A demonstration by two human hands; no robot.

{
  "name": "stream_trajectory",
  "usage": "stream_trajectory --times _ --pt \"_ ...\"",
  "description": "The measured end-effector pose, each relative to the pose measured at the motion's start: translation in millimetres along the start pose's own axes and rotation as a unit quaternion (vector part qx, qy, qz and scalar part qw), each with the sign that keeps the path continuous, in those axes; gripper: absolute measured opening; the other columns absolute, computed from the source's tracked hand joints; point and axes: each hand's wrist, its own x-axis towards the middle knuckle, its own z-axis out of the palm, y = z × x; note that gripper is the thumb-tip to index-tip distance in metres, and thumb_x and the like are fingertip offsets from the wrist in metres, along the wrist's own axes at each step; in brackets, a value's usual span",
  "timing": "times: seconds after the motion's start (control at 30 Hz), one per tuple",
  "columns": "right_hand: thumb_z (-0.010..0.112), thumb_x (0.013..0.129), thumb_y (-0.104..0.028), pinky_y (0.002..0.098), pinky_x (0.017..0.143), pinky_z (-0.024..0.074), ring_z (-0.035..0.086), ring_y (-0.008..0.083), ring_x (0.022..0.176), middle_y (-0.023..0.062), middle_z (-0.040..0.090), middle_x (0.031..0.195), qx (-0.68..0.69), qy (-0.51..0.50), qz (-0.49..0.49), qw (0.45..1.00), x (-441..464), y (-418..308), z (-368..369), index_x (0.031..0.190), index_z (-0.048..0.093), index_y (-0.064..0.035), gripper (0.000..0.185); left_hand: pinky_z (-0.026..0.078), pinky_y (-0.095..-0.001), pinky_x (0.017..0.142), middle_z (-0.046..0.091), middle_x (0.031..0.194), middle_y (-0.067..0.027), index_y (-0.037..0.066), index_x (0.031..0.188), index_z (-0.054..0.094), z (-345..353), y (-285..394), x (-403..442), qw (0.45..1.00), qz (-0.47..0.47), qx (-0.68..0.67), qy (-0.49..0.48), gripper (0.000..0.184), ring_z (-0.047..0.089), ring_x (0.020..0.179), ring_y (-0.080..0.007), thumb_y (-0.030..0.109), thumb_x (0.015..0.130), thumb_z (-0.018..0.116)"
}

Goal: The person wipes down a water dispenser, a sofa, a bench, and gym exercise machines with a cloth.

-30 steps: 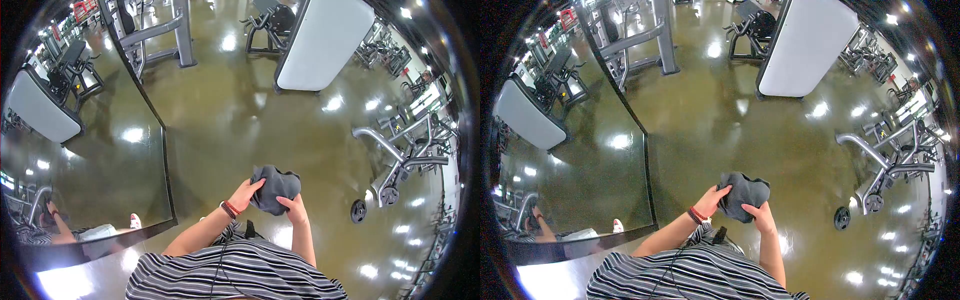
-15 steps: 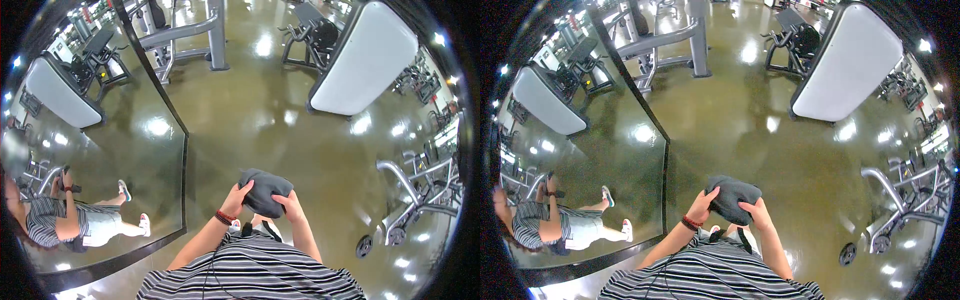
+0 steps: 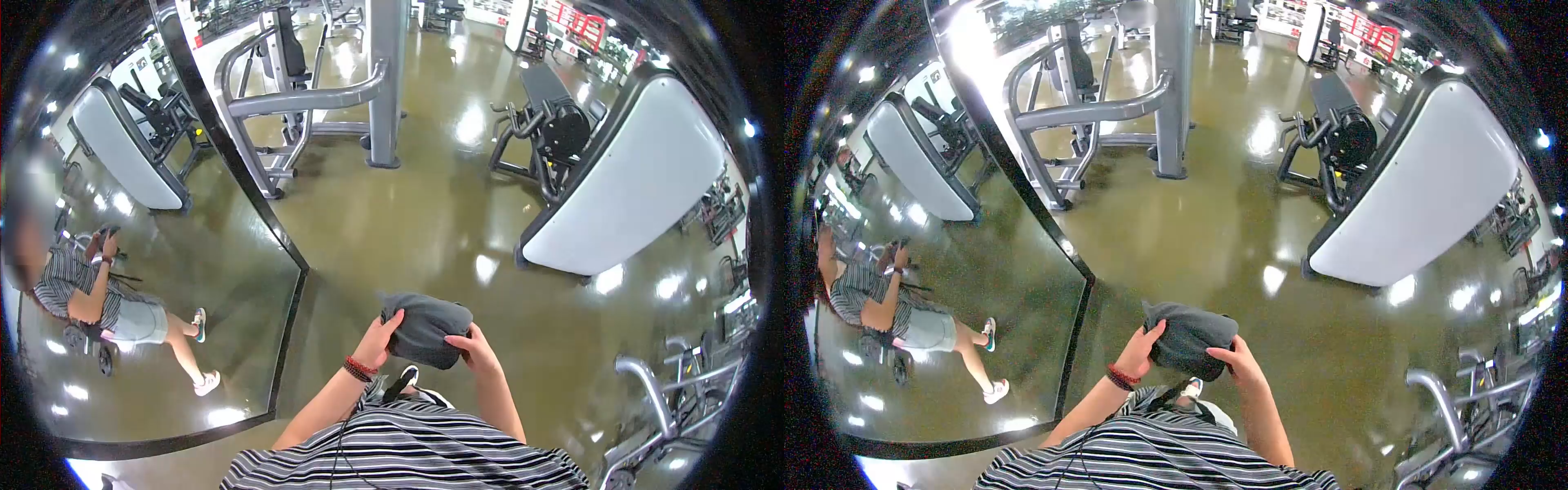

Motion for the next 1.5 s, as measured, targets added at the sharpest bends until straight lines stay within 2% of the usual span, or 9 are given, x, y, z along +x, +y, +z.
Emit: stream_trajectory --times 0.13,0.3,0.53,0.8,0.9,0.93,1.03,1.23,1.5 --pt "0.073 0.072 -0.009 0.0323 0.091 0.0477 0.061 0.0206 0.103 0.0129 0.061 0.114 0.015 -0.019 0.035 0.999 41.9 -31.9 -17.2 0.124 0.050 0.0039 0.058 0.046 -0.0318 0.091 0.063 0.116 -0.0029 0.003 0.124 0.054 17.9 8.0 27.2 0.999 -0.009 -0.029 0.030 0.041 0.058 0.104 -0.0149 0.028 0.093 0.062" --pt "0.072 0.074 -0.008 0.0307 0.085 0.0504 0.063 0.0182 0.097 0.0105 0.063 0.106 0.035 -0.015 0.051 0.998 92.8 -43.1 -23.3 0.119 0.054 0.0029 0.050 0.045 -0.0324 0.092 0.062 0.116 -0.0030 0.003 0.122 0.055 19.2 21.0 75.0 0.997 -0.008 -0.043 0.068 0.039 0.057 0.106 -0.0140 0.028 0.093 0.062" --pt "0.071 0.073 -0.009 0.0313 0.084 0.0501 0.062 0.0179 0.096 0.0090 0.062 0.107 0.063 -0.001 0.047 0.997 167.4 -70.0 -18.8 0.116 0.055 0.0010 0.047 0.045 -0.0327 0.093 0.062 0.117 -0.0030 0.005 0.123 0.056 6.2 47.9 164.8 0.996 -0.005 -0.060 0.058 0.038 0.056 0.108 -0.0145 0.026 0.093 0.062" --pt "0.068 0.072 -0.008 0.0317 0.086 0.0485 0.060 0.0191 0.099 0.0082 0.060 0.108 0.035 0.021 0.029 0.999 290.2 -134.6 6.3 0.121 0.052 -0.0003 0.052 0.048 -0.0344 0.092 0.062 0.120 -0.0039 0.008 0.127 0.055 24.1 148.0 275.1 0.997 -0.024 -0.073 0.026 0.034 0.058 0.108 -0.0166 0.023 0.096 0.056" --pt "0.068 0.072 -0.007 0.0313 0.089 0.0470 0.058 0.0190 0.101 0.0087 0.060 0.110 -0.017 0.007 -0.012 1.000 345.3 -159.3 25.0 0.122 0.051 0.0004 0.052 0.046 -0.0328 0.093 0.060 0.121 -0.0042 0.006 0.125 0.055 18.5 189.9 310.9 0.995 -0.011 -0.095 -0.019 0.037 0.057 0.108 -0.0154 0.024 0.093 0.060" --pt "0.073 0.071 -0.006 0.0315 0.090 0.0452 0.058 0.0189 0.097 0.0072 0.061 0.107 -0.009 0.021 -0.012 1.000 360.3 -165.2 33.0 0.116 0.054 -0.0012 0.049 0.047 -0.0328 0.093 0.060 0.122 -0.0042 0.006 0.126 0.054 14.4 201.8 322.9 0.995 -0.026 -0.096 -0.018 0.038 0.057 0.109 -0.0155 0.023 0.094 0.060" --pt "0.073 0.071 -0.005 0.0317 0.091 0.0445 0.058 0.0189 0.098 0.0076 0.061 0.108 -0.024 0.013 -0.023 0.999 383.5 -168.7 52.7 0.117 0.054 -0.0002 0.050 0.049 -0.0344 0.091 0.062 0.120 -0.0040 0.008 0.127 0.054 2.0 223.5 336.9 0.996 -0.028 -0.084 0.008 0.036 0.059 0.107 -0.0164 0.021 0.095 0.057" --pt "0.073 0.072 -0.004 0.0305 0.091 0.0444 0.058 0.0181 0.099 0.0081 0.062 0.109 -0.014 -0.033 0.033 0.999 450.4 -157.4 65.7 0.118 0.054 0.0011 0.050 0.048 -0.0338 0.093 0.060 0.121 -0.0057 0.005 0.129 0.051 -22.3 256.3 359.0 0.994 0.027 -0.109 0.008 0.042 0.059 0.108 -0.0176 0.014 0.090 0.064" --pt "0.072 0.074 -0.002 0.0298 0.091 0.0447 0.059 0.0152 0.098 0.0056 0.063 0.105 -0.049 -0.120 0.008 0.992 562.2 -167.5 84.2 0.113 0.057 -0.0014 0.042 0.049 -0.0346 0.092 0.062 0.118 -0.0062 0.003 0.126 0.052 -39.8 297.4 406.5 0.987 0.104 -0.099 0.066 0.043 0.059 0.108 -0.0177 0.006 0.086 0.066"
